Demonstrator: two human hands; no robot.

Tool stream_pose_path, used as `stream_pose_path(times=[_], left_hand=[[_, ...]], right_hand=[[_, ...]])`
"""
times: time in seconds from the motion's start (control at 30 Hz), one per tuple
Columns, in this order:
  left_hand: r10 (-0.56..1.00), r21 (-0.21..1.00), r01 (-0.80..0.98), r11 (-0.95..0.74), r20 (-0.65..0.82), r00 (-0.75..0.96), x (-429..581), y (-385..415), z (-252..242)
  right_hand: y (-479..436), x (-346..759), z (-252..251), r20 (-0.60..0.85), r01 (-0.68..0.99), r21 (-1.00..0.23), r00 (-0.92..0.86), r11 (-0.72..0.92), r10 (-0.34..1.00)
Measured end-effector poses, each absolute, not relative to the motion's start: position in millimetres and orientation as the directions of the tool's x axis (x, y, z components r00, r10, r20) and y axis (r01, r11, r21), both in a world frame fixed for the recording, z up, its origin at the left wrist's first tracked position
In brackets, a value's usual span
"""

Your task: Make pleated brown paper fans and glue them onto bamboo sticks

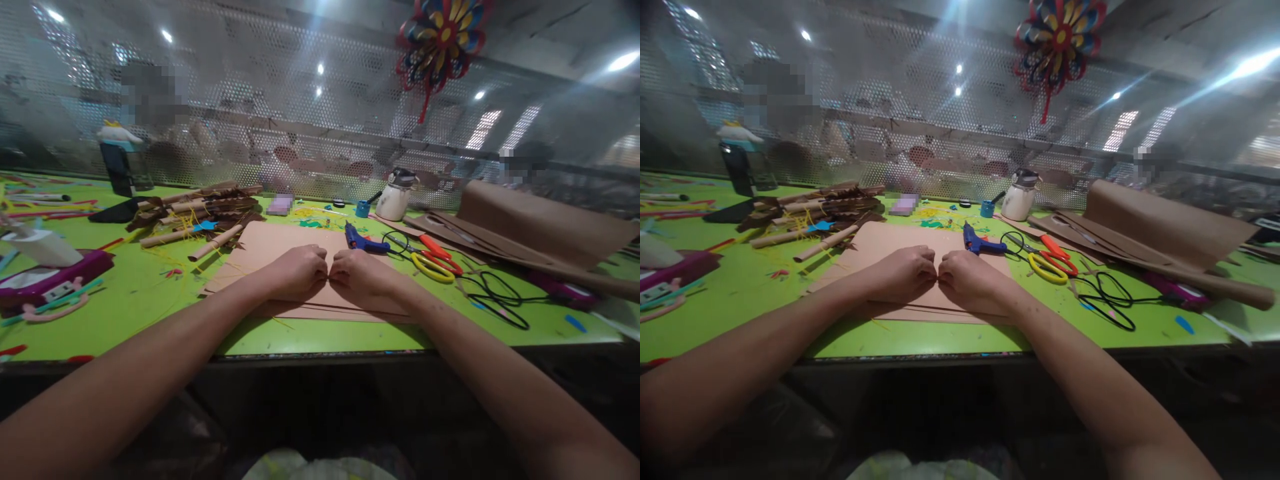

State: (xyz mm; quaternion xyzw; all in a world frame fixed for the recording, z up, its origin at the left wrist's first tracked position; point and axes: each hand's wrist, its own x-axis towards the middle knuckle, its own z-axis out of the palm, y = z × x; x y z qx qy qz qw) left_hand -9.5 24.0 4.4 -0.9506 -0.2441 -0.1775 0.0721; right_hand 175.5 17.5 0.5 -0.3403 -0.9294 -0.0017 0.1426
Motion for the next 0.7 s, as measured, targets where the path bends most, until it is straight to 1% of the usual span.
stream_pose_path(times=[0.13,0.2,0.27,0.37,0.47,0.53,0.63,0.7], left_hand=[[0.429,-0.116,0.498,-0.859,0.367,0.825,-7.4,24.8,2.5],[0.437,-0.117,0.507,-0.854,0.366,0.821,-6.9,24.6,2.3],[0.444,-0.087,0.505,-0.859,0.365,0.818,-7.5,24.9,2.7],[0.481,0.007,0.512,-0.859,0.350,0.804,-10.0,28.0,3.6],[0.537,0.090,0.538,-0.838,0.309,0.785,-12.3,33.3,3.3],[0.544,0.104,0.540,-0.835,0.293,0.786,-12.9,36.1,2.3],[0.548,0.108,0.543,-0.833,0.308,0.778,-12.4,37.8,1.7],[0.563,0.132,0.550,-0.825,0.285,0.776,-11.7,38.5,2.6]], right_hand=[[14.3,172.7,-5.8,0.319,0.656,0.019,-0.719,0.754,0.618],[12.0,171.4,-7.5,0.347,0.661,0.054,-0.716,0.749,0.606],[10.6,170.7,-8.4,0.365,0.660,0.067,-0.714,0.749,0.597],[12.0,171.4,-9.5,0.367,0.656,0.047,-0.713,0.754,0.597],[15.6,173.7,-9.9,0.333,0.645,-0.003,-0.720,0.764,0.609],[17.9,175.2,-9.0,0.317,0.651,-0.037,-0.712,0.758,0.627],[20.6,176.5,-6.4,0.293,0.671,-0.079,-0.691,0.737,0.661],[23.0,177.4,-5.1,0.274,0.665,-0.115,-0.693,0.738,0.667]])
